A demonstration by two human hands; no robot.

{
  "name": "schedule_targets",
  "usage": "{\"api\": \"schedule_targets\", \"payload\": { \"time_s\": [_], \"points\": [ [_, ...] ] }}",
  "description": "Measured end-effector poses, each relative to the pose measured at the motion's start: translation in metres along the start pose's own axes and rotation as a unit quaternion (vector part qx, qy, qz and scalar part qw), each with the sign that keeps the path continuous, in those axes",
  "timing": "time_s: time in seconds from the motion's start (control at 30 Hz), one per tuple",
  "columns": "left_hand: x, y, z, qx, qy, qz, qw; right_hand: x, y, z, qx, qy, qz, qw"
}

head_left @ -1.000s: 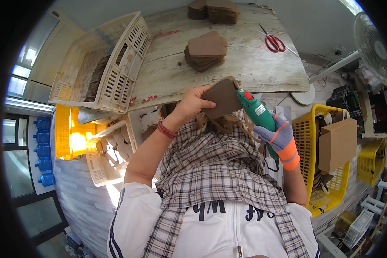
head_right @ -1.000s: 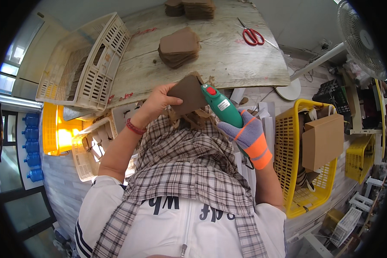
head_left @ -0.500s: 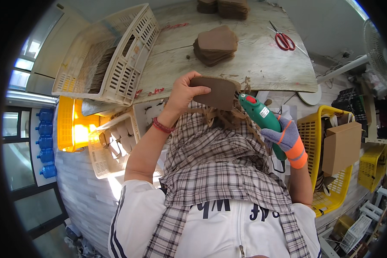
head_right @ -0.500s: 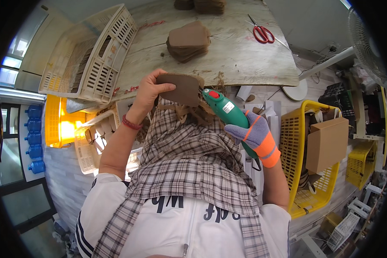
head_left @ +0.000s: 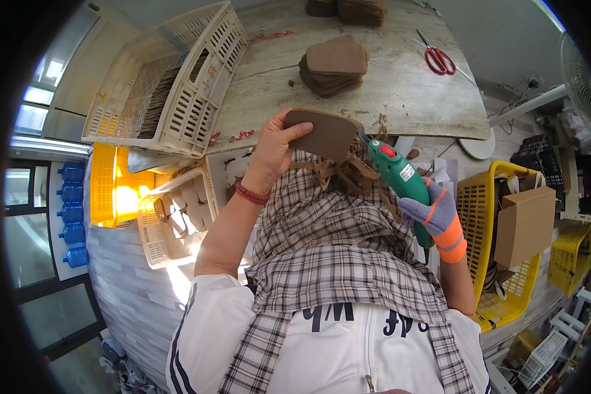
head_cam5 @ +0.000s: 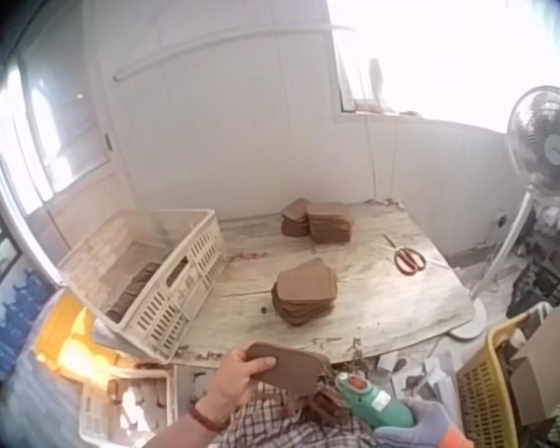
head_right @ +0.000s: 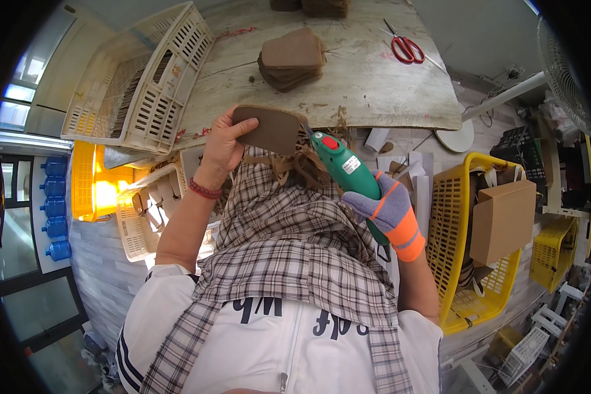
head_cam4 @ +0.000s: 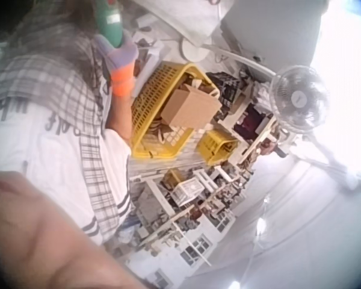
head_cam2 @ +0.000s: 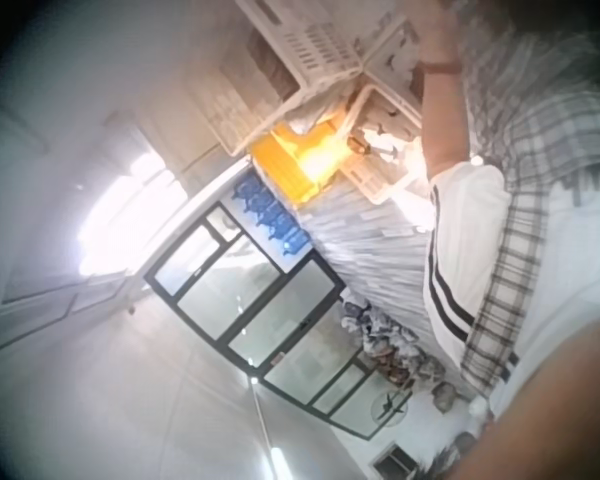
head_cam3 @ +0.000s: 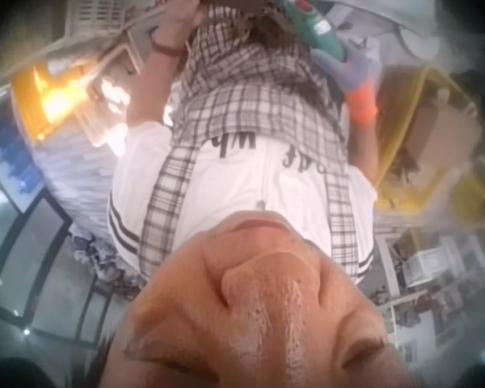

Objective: The person uses a rotary tool to trim the edges of small brown square pieces of craft material. They handle the pieces one at a time, rotating them to smooth the edges, and place the finished pieces into a white plastic basket.

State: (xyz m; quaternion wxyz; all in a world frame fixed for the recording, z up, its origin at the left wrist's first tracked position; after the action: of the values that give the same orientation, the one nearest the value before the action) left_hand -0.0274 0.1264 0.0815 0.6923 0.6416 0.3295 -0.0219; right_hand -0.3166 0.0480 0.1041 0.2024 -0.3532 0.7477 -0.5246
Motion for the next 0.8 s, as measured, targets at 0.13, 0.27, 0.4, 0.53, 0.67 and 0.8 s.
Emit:
{"api": "schedule_targets", "payload": {
  "time_s": [0.13,0.27,0.4,0.53,0.67,0.8],
  "points": [
    [-0.001,-0.005,-0.001,0.017,-0.013,0.017,1.000,0.001,-0.004,0.000,0.013,-0.001,-0.023,1.000],
    [-0.001,-0.004,-0.001,0.032,-0.024,0.052,0.998,0.003,-0.008,-0.004,0.002,0.007,-0.059,0.998],
    [-0.006,0.003,0.000,0.053,-0.039,0.116,0.991,0.004,-0.005,-0.004,-0.001,0.002,-0.091,0.996],
    [-0.010,0.005,-0.001,0.065,-0.057,0.159,0.984,0.004,-0.004,-0.004,-0.007,0.000,-0.115,0.993],
    [-0.016,0.004,-0.001,0.092,-0.076,0.192,0.974,0.004,0.003,-0.001,0.032,0.003,-0.142,0.989],
    [-0.022,-0.002,-0.004,0.108,-0.093,0.201,0.969,0.000,0.001,-0.001,0.041,0.005,-0.150,0.988]
  ]
}}
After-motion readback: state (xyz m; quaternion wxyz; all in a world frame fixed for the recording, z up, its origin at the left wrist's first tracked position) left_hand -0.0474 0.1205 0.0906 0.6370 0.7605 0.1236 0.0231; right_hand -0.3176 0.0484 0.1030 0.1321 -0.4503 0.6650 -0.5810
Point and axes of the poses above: each hand's wrist, its own z-axis towards the middle knuckle, its own x-axis out of the back of the hand, y = z × x, the point moved 5 cm from there along z, towards the middle knuckle, and after that the axes turned 1 degree about -x, right-handed, at the moved point
